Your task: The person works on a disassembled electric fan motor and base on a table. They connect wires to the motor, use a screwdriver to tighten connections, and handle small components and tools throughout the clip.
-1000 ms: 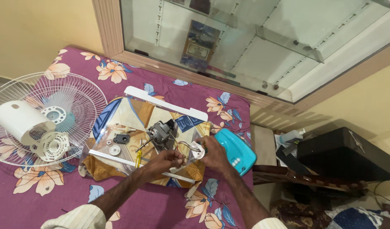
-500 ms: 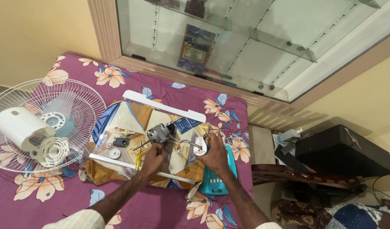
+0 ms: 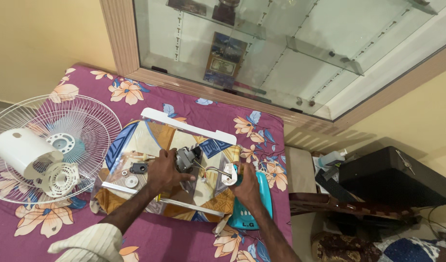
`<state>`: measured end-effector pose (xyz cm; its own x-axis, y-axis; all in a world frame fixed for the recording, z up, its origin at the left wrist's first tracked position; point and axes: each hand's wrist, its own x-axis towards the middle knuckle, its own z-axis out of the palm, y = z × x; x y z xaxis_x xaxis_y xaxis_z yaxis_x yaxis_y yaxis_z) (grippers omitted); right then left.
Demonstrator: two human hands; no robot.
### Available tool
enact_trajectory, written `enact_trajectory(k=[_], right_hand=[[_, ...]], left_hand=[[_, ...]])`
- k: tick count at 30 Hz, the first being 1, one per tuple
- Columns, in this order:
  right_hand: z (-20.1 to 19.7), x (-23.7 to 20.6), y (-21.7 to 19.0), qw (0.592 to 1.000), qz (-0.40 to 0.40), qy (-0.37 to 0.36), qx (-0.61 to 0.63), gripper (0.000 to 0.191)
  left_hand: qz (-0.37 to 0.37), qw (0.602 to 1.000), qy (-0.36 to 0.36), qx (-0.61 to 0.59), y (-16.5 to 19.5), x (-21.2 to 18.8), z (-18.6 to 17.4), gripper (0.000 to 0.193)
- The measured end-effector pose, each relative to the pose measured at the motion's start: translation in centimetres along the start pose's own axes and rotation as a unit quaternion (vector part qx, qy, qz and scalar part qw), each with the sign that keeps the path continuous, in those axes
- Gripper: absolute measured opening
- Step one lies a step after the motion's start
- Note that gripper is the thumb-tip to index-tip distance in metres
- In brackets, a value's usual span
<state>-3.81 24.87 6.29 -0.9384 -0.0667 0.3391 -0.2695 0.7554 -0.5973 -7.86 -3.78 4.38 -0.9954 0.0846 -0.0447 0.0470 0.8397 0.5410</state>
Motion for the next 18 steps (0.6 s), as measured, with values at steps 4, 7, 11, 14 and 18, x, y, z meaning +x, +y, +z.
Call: enact_trajectory(k=[4, 7, 11, 14, 18], right_hand=[[0.0, 0.1, 0.9, 0.999, -0.033, -0.003, 0.014, 0.056], [-0.1, 0.3, 1.4, 0.997, 0.043, -0.065, -0.026, 0.057], [0.0, 0.6, 1.8, 0.998, 0.027, -0.054, -0.007, 0.059], [-0.1, 0.3, 2.6, 1.000, 0.011, -0.014, 0.013, 0.060], [-1.3, -0.8, 4.4, 0.999, 0.009, 0.019, 0.026, 0.059]], left_hand=[[-0.010, 1.000, 0.022, 0.014, -0.6, 0.8, 1.4, 0.102], [0.002, 1.000, 0.025, -0.018, -1.3, 1.5, 2.3, 0.091], [0.041, 0.997, 0.040, -0.060, -1.9, 1.6, 2.5, 0.088], [0.047, 0.996, 0.028, -0.069, -1.0, 1.2, 2.7, 0.089], [0.040, 0.996, 0.011, -0.073, 1.4, 0.7, 3.7, 0.084]])
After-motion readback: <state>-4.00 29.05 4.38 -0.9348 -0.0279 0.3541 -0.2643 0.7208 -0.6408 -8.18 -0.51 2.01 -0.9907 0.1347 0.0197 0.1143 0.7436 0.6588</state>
